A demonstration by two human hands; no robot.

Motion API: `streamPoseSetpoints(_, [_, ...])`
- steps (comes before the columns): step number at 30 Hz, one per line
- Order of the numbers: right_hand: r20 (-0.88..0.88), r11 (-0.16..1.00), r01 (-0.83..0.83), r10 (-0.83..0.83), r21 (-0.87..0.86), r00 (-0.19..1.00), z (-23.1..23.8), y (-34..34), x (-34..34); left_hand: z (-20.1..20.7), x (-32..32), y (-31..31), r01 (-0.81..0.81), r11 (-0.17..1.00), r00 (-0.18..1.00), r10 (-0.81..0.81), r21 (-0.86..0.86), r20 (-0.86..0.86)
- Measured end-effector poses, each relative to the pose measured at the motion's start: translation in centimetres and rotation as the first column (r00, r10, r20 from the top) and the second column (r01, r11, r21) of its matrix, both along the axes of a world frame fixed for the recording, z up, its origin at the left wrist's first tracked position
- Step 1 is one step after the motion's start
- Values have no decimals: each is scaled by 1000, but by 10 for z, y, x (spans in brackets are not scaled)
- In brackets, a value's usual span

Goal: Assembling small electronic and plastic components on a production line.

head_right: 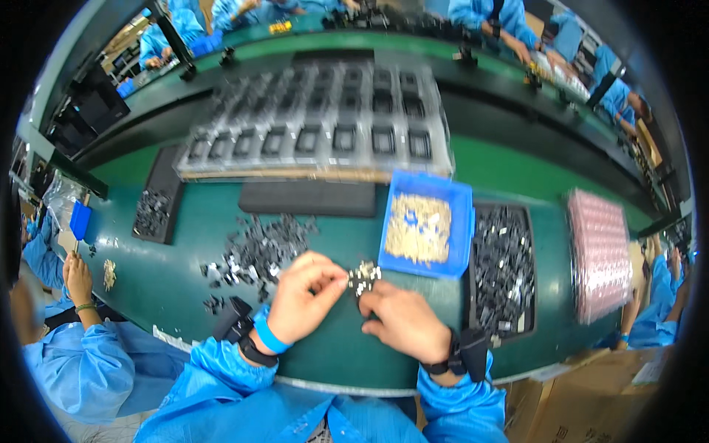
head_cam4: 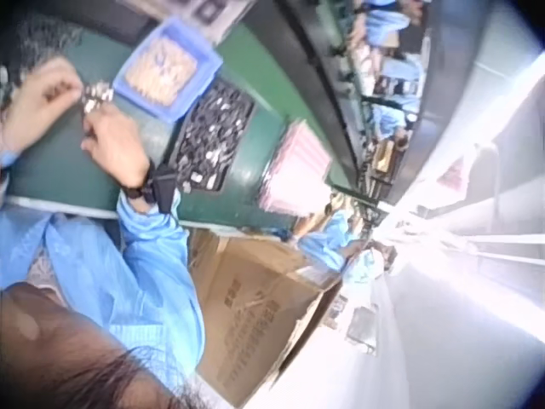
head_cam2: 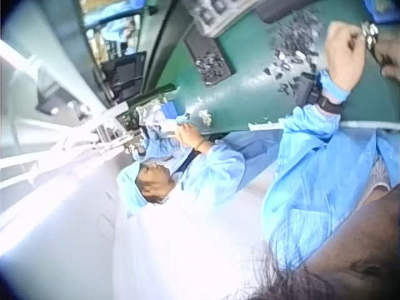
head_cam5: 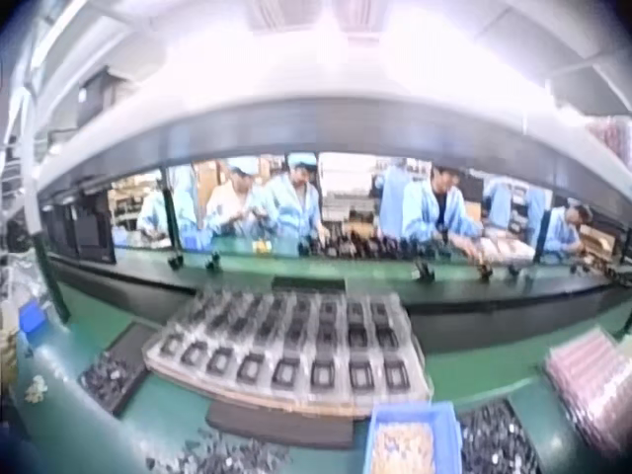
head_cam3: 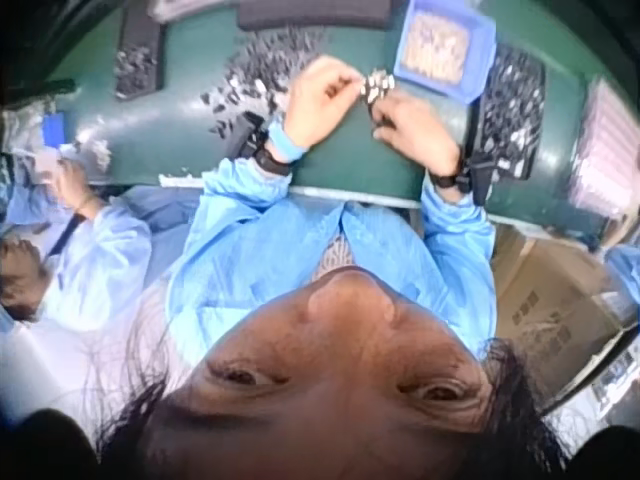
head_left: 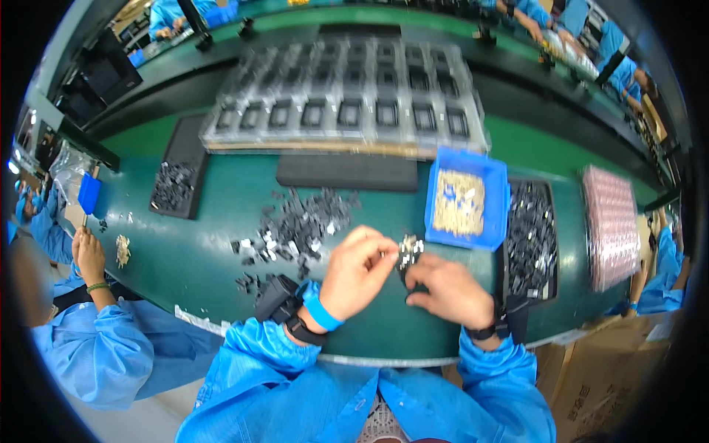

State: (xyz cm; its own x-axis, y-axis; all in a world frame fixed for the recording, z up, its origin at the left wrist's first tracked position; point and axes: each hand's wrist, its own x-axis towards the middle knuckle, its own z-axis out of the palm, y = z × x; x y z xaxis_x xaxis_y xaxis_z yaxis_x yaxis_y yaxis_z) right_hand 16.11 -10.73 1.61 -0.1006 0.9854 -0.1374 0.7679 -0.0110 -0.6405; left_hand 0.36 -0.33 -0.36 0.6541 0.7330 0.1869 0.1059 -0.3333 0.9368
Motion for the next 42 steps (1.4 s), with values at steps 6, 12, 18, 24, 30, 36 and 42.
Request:
streamPoseSetpoints(6, [-59, 994, -56, 61, 91, 996, -2, -4, -2, 0, -2, -7, 31, 993, 999, -30, -113, 12])
streamPoseSetpoints(12, [-307, 914, 283, -192, 290, 932, 8, 0, -11, -2, -4, 0, 163, 884, 949, -262, -437, -175])
streamPoseSetpoints(18, [-192, 786, 192, -95, 587, 977, 3, 6, -8, -3, -4, 5, 318, 593, 935, -328, -740, 138])
streamPoseSetpoints(24, [-273, 801, 239, -98, 549, 957, 7, 3, -11, -5, -4, 2, 378, 590, 923, -298, -713, 243])
streamPoseSetpoints(30, [-496, 866, 407, -228, 291, 838, 0, 5, -13, -4, -3, -4, 291, 757, 956, -244, -585, 161])
streamPoseSetpoints(36, [-670, 894, 445, -295, 58, 681, -14, 3, -9, -7, -3, -5, 307, 760, 952, -231, -573, 202])
streamPoseSetpoints(42, [-640, 892, 445, -297, 80, 709, -13, 3, -9, -6, -2, -8, 255, 806, 967, -219, -534, 130])
